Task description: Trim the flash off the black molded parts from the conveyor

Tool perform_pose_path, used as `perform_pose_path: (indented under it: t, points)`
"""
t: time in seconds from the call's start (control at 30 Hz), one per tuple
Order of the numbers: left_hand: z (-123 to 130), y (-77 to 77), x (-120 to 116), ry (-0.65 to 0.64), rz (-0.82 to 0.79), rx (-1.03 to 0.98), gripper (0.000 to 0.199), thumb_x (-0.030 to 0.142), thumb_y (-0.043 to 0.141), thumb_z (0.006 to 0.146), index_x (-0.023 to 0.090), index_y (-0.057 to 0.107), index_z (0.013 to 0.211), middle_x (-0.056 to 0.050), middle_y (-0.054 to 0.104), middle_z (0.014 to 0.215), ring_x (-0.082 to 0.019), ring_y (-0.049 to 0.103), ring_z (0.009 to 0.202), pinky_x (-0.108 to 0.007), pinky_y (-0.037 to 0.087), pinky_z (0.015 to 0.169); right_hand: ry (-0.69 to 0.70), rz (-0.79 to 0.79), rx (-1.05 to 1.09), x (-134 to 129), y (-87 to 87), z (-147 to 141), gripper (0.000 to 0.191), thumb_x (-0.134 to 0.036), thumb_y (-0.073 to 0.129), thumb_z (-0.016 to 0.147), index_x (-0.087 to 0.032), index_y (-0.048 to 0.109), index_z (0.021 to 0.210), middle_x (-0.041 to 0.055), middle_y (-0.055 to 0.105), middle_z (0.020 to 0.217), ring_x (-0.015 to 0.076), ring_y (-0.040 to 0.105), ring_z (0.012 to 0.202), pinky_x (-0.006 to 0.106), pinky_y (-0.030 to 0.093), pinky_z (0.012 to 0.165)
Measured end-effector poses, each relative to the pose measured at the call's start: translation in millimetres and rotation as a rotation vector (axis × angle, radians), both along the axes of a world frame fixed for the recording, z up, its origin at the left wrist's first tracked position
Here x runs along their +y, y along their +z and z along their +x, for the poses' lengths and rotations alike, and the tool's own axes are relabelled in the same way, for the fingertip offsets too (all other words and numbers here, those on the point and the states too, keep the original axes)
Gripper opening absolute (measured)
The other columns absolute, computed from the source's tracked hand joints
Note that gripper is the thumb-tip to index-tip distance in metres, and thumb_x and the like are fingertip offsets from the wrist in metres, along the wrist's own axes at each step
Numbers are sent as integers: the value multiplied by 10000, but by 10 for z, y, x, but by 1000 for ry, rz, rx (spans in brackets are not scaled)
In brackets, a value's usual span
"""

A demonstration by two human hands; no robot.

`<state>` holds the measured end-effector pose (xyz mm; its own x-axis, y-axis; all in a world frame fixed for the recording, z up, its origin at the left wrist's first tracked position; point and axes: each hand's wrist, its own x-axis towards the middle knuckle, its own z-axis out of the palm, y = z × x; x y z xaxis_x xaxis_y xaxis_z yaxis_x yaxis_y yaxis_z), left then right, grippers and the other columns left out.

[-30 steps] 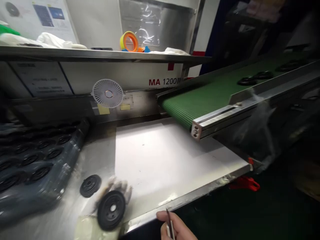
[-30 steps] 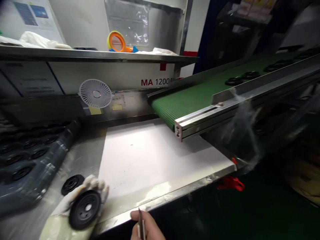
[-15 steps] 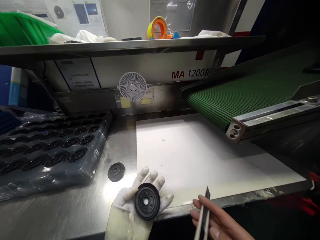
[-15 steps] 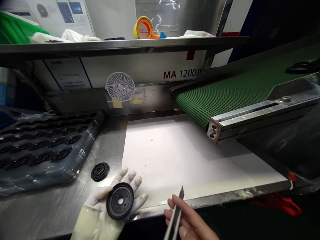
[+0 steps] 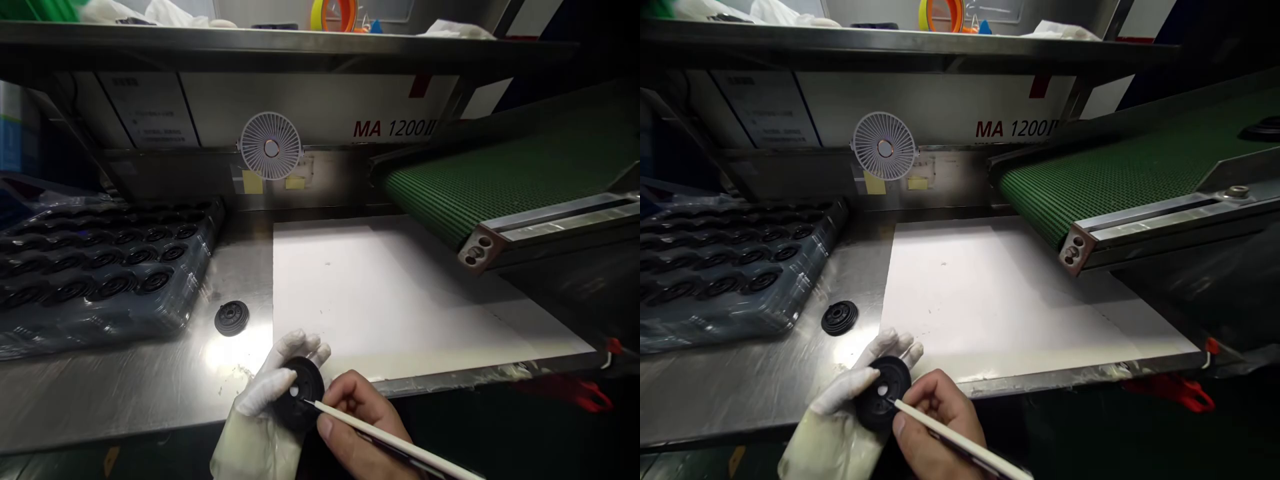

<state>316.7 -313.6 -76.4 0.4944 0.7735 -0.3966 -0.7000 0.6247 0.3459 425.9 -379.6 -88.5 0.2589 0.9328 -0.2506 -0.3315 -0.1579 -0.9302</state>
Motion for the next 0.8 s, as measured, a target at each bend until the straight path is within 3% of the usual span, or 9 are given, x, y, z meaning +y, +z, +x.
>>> perform_pose_path:
  t: [0.13,0.3,0.47,0.6,0.8]
  points:
    - [-43,9,-20,-19,51,-39,463,100,535,705,159,647,1150,-142,570,1271,-331,452,1241,-454,431,1002,-39,3,-167,-3,-13,75,300,-480,708,732,-198,608,708,-16,525,632,127,436,585,218,350,521]
    - [72,-41,-5,86,-30,21,240,120,543,813,178,702,983,-107,670,1088,-283,580,1104,-455,462,974,-106,9,-64,-60,-36,96,268,-443,698,771,-193,648,854,40,656,760,212,603,730,307,490,691]
    - [124,-79,-32,123,-121,-10,254,133,484,820,150,721,908,-123,697,980,-271,636,998,-419,519,894,-126,-18,-35,-66,-57,24,280,-429,697,790,-169,643,877,54,673,741,200,620,683,302,514,653]
    - [148,-91,-64,185,-93,6,219,111,506,796,156,717,836,-95,702,850,-227,672,851,-403,534,861,-148,-63,-47,-61,-83,-16,286,-433,706,786,-171,634,874,49,679,734,191,624,678,281,509,646]
    - [176,-102,-63,192,-84,37,162,121,545,779,153,701,810,-85,688,828,-220,667,813,-393,544,824,-116,-92,-66,-45,-109,-7,280,-428,694,798,-164,627,864,40,674,718,175,613,673,263,492,640]
